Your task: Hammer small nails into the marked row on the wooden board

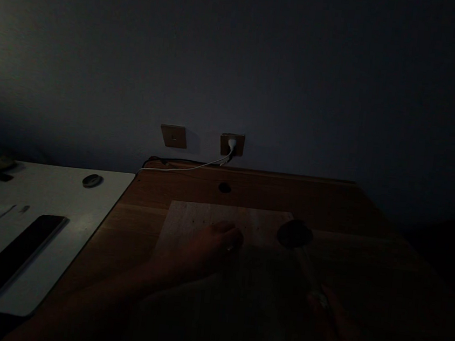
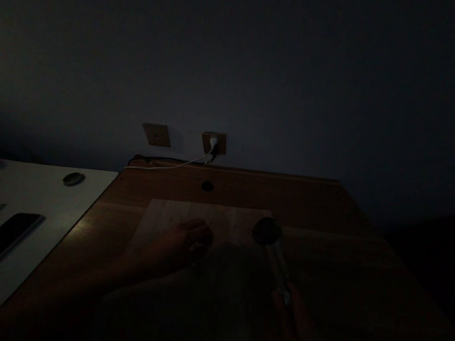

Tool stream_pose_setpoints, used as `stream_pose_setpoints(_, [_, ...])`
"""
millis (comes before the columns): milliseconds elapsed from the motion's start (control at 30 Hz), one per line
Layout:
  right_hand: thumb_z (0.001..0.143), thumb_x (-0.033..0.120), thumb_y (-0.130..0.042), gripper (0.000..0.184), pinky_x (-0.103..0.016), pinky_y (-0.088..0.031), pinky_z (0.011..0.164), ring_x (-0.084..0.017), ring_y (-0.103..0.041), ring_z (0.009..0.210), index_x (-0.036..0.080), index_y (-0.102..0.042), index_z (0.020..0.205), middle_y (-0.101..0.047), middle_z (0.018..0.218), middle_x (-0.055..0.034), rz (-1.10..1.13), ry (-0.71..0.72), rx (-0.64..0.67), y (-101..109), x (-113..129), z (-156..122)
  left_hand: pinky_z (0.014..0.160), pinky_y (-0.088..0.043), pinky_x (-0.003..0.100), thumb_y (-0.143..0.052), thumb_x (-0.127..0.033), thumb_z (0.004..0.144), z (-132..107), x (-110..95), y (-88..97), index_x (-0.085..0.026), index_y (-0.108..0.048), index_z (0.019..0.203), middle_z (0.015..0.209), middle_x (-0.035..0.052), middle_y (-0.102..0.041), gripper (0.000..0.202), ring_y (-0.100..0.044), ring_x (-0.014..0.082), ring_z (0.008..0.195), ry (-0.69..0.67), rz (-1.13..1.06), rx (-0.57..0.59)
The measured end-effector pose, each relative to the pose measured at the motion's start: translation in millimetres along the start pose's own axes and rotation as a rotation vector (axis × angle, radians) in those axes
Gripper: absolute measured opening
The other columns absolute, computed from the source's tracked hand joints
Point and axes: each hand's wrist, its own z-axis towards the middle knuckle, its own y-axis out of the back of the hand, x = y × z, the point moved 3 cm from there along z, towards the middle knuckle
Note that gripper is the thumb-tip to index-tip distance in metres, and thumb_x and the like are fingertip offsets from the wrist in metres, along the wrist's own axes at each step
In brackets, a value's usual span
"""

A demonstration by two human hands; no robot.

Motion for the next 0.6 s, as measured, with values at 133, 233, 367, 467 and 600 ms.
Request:
stream_pose_setpoints(133, [0.090, 0.064, -0.047, 0.051, -0.047, -0.058, 0.095, -0.037, -0.069, 0.119, 0.029, -0.066, 0.121, -0.075, 0.123, -0.0111, -0.038, -0.075, 0.007, -2.6, -2.9, 8.3, 0.071, -0.049, 0.023, -0.064, 0.000, 0.080, 58.4, 20.9, -5.6, -0.014, -0.072, 0.093, 0.091, 0.0042, -0.071, 0.020, -0.064, 0.0128, 0.077, 0.030, -0.188, -0.024])
stream_pose_setpoints(233, [0.090, 0.067, -0.045, 0.054, -0.044, -0.061, 0.088, -0.035, -0.072, 0.112, 0.029, -0.067, 0.121, -0.077, 0.118, -0.0093, -0.026, -0.093, 0.027, -3.8, -4.8, 12.0, 0.077, -0.051, 0.025, -0.066, -0.004, 0.083, 92.6, 32.6, -21.0, -0.014, -0.077, 0.096, 0.095, 0.0062, -0.074, 0.020, -0.067, 0.0152, 0.081, 0.037, -0.203, -0.009])
stream_pose_setpoints(367, [0.088, 0.070, -0.046, 0.055, -0.044, -0.059, 0.094, -0.035, -0.069, 0.118, 0.029, -0.069, 0.117, -0.078, 0.117, -0.0103, 0.045, -0.086, 0.020, -3.3, -15.0, 10.2, 0.086, -0.053, 0.027, -0.065, -0.006, 0.086, 114.1, 36.0, -44.1, -0.014, -0.079, 0.102, 0.106, 0.0089, -0.077, 0.023, -0.071, 0.0189, 0.093, 0.005, -0.190, 0.016])
stream_pose_setpoints(467, [0.083, 0.073, -0.049, 0.055, -0.044, -0.054, 0.103, -0.036, -0.064, 0.126, 0.028, -0.070, 0.108, -0.077, 0.118, -0.0105, 0.071, -0.076, 0.015, -2.4, -24.6, 8.6, 0.092, -0.053, 0.030, -0.061, -0.006, 0.088, 116.5, 33.7, -55.0, -0.016, -0.078, 0.109, 0.110, 0.0079, -0.077, 0.029, -0.072, 0.0201, 0.101, -0.045, -0.175, 0.046])
stream_pose_setpoints(600, [0.081, 0.076, -0.049, 0.058, -0.042, -0.059, 0.095, -0.034, -0.070, 0.116, 0.029, -0.069, 0.109, -0.078, 0.116, -0.0092, 0.106, -0.101, 0.048, -2.3, -28.5, 10.9, 0.096, -0.052, 0.033, -0.062, -0.007, 0.088, 112.6, 30.7, -57.9, -0.018, -0.076, 0.112, 0.113, 0.0075, -0.077, 0.030, -0.071, 0.0212, 0.104, -0.085, -0.125, 0.085])
